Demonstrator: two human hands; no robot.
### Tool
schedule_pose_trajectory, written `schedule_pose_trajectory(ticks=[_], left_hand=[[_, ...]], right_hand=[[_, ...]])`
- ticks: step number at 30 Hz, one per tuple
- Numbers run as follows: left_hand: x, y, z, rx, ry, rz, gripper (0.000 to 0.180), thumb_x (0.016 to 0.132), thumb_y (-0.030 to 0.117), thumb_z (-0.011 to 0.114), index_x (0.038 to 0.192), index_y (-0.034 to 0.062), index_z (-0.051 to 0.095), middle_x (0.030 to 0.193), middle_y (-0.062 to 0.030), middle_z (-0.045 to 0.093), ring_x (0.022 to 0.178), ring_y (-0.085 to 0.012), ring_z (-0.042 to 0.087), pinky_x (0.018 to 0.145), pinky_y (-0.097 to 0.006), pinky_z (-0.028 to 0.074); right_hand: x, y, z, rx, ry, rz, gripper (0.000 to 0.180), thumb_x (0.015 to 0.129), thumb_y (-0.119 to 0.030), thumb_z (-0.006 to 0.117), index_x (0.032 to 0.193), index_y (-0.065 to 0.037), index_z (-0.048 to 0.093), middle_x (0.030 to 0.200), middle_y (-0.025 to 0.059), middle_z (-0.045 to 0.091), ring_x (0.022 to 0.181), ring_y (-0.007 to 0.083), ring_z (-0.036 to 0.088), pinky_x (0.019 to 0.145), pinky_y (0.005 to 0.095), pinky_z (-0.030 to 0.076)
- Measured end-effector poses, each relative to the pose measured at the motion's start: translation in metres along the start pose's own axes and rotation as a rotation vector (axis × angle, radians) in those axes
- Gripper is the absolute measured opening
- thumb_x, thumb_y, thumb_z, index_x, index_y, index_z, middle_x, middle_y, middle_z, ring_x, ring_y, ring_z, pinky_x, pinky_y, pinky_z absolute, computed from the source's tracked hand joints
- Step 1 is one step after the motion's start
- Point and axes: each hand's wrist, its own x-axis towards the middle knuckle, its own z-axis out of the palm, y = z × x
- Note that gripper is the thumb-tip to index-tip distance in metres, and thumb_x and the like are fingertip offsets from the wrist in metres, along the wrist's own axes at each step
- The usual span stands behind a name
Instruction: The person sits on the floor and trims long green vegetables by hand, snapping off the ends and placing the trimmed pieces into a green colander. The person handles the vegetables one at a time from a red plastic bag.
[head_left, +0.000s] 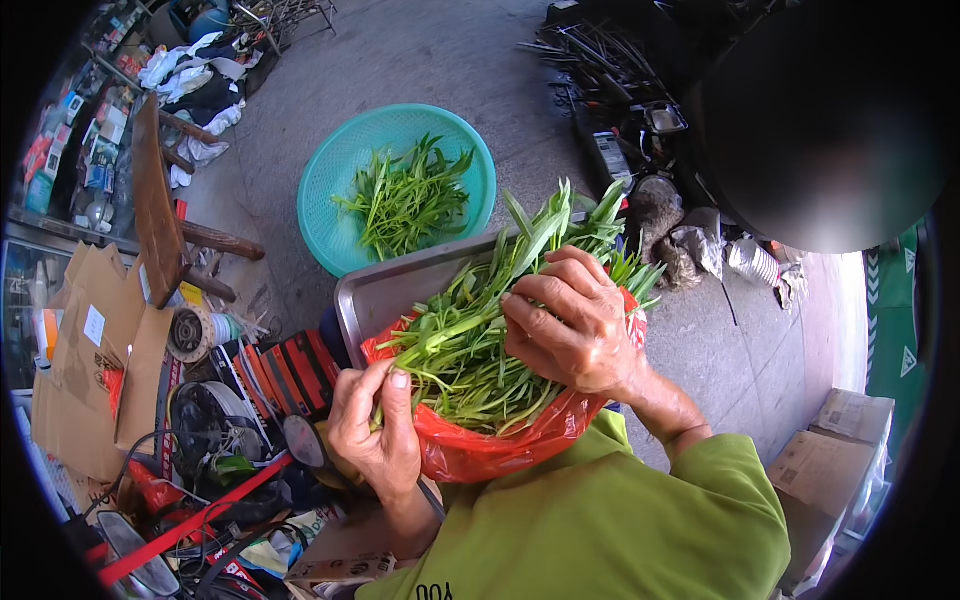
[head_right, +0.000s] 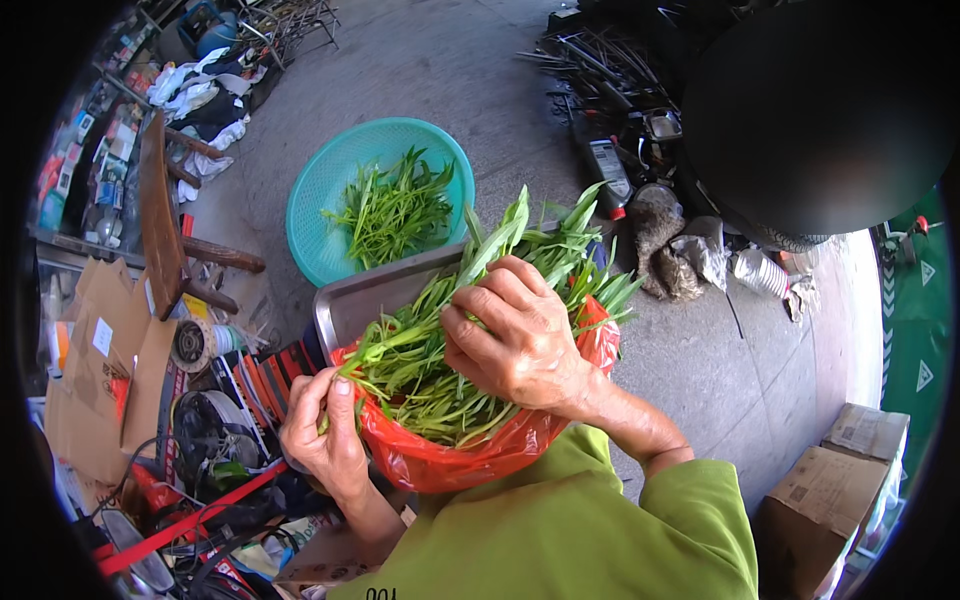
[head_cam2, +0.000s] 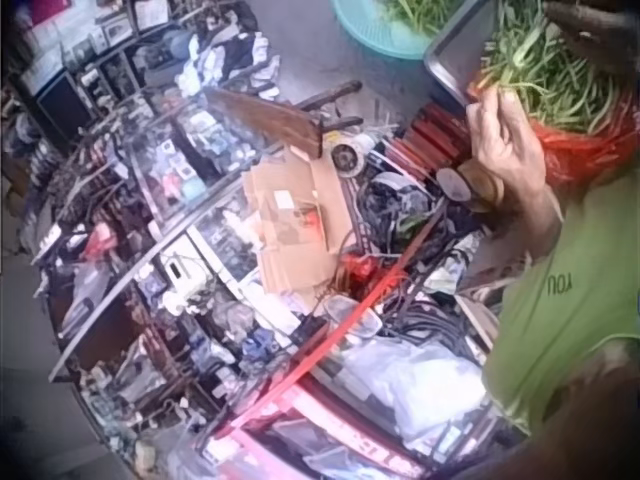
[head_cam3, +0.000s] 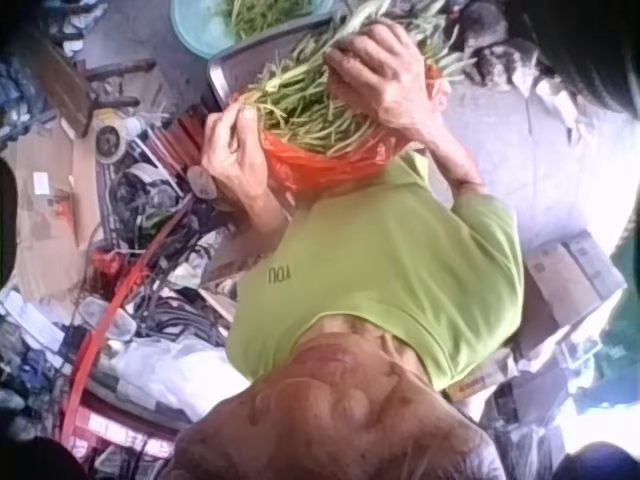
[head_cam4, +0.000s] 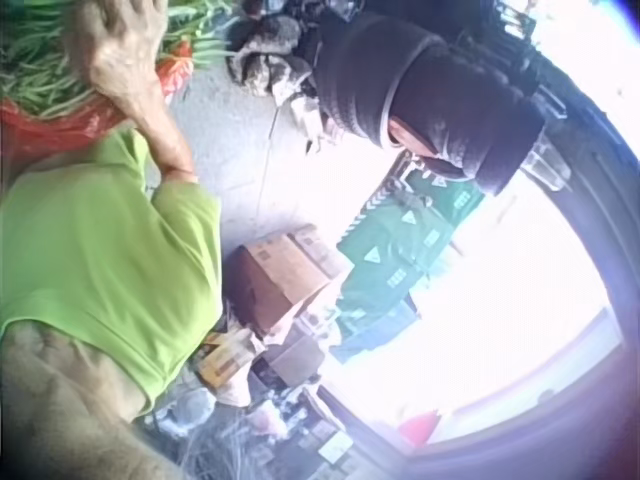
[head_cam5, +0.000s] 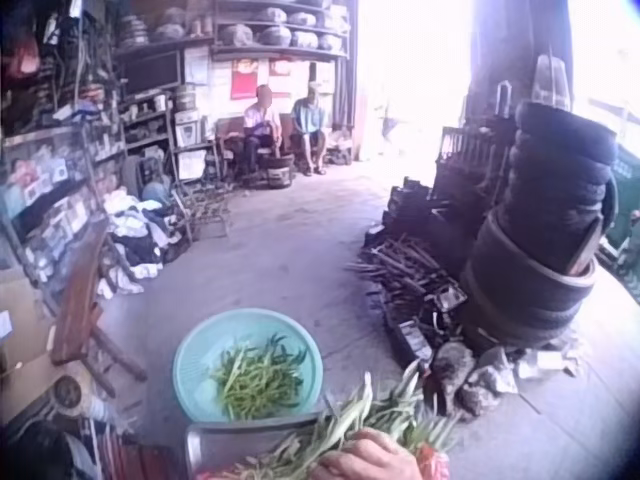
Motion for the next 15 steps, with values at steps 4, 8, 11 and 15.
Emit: schedule_pose_trajectory(ticks=[4, 8, 11, 15], left_hand=[[0.002, -0.006, -0.003, -0.117, -0.174, -0.123, 0.012, 0.086, -0.001, 0.066, 0.096, -0.008, 0.066, 0.077, -0.0077, 0.06, 0.067, -0.0121, 0.057, 0.063, -0.023, 0.044], [-0.002, -0.007, -0.004, -0.305, -0.276, -0.313, 0.013, 0.084, -0.003, 0.066, 0.095, -0.0095, 0.066, 0.076, -0.0083, 0.063, 0.068, -0.0112, 0.058, 0.064, -0.024, 0.046], [-0.006, -0.008, -0.003, -0.531, -0.187, -0.487, 0.014, 0.085, -0.001, 0.064, 0.096, -0.0092, 0.068, 0.078, -0.0054, 0.065, 0.071, -0.0073, 0.057, 0.065, -0.021, 0.044], [-0.001, -0.019, -0.008, -1.014, -0.102, -0.629, 0.02, 0.091, 0.008, 0.064, 0.105, -0.0057, 0.067, 0.089, -0.0068, 0.068, 0.072, -0.0081, 0.06, 0.066, -0.02, 0.045]], right_hand=[[0.006, 0.014, 0.002, -0.019, 0.053, -0.076, 0.027, 0.056, -0.001, 0.073, 0.081, -0.002, 0.063, 0.083, 0.0066, 0.06, 0.074, 0.0232, 0.058, 0.077, 0.0418, 0.052], [0.012, 0.019, -0.01, 0.305, 0.083, 0.145, 0.019, 0.061, 0.002, 0.068, 0.079, -0.003, 0.064, 0.081, 0.0057, 0.063, 0.075, 0.0236, 0.06, 0.074, 0.0372, 0.051], [0.008, 0.023, -0.017, 0.63, 0.304, 0.493, 0.008, 0.074, 0.004, 0.057, 0.076, 0.0, 0.063, 0.083, 0.0083, 0.064, 0.076, 0.0163, 0.061, 0.071, 0.0301, 0.05], [0.011, 0.014, -0.039, 0.977, 0.644, 0.739, 0.009, 0.085, 0.003, 0.048, 0.083, 0.001, 0.057, 0.08, 0.0083, 0.059, 0.068, 0.0126, 0.054, 0.064, 0.0278, 0.046]])
